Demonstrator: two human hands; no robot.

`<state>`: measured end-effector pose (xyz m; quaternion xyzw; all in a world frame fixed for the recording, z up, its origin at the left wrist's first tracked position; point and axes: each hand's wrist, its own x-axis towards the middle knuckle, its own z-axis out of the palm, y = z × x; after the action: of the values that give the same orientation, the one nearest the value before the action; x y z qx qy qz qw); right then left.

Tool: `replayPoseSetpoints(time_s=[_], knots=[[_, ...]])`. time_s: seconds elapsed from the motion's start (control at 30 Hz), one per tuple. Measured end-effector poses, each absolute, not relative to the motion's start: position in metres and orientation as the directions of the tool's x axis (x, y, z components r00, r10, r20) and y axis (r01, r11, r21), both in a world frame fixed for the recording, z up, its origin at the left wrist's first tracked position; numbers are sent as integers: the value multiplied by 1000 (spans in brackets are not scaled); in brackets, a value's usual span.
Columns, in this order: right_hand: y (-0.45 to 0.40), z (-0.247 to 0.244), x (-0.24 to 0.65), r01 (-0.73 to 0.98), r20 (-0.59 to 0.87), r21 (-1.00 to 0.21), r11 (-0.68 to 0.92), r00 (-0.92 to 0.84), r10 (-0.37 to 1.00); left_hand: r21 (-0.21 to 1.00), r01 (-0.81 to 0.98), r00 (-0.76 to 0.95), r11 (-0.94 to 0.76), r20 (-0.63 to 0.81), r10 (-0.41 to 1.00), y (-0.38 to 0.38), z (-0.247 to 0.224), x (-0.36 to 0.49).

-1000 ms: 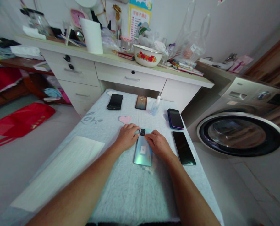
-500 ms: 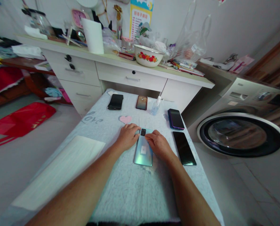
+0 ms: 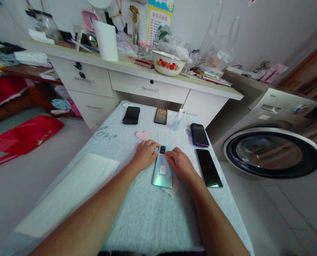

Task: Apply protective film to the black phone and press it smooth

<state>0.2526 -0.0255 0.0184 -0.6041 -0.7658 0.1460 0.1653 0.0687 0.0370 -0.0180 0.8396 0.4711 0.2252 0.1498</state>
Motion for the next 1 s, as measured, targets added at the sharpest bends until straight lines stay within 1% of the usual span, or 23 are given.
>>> replayPoseSetpoints(time_s=[0.33,0.53,1.0], knots=[[-25,17,253,872,80,-431,232,-219,973,465,728,455,-504,221,862,35,-13,69],[-24,16,253,876,80,-420,237,-225,971,462,721,462,-517,235,855,36,-15,69],[-26,17,253,865,67,-447,228,-222,973,454,727,463,-515,229,856,34,-12,69]])
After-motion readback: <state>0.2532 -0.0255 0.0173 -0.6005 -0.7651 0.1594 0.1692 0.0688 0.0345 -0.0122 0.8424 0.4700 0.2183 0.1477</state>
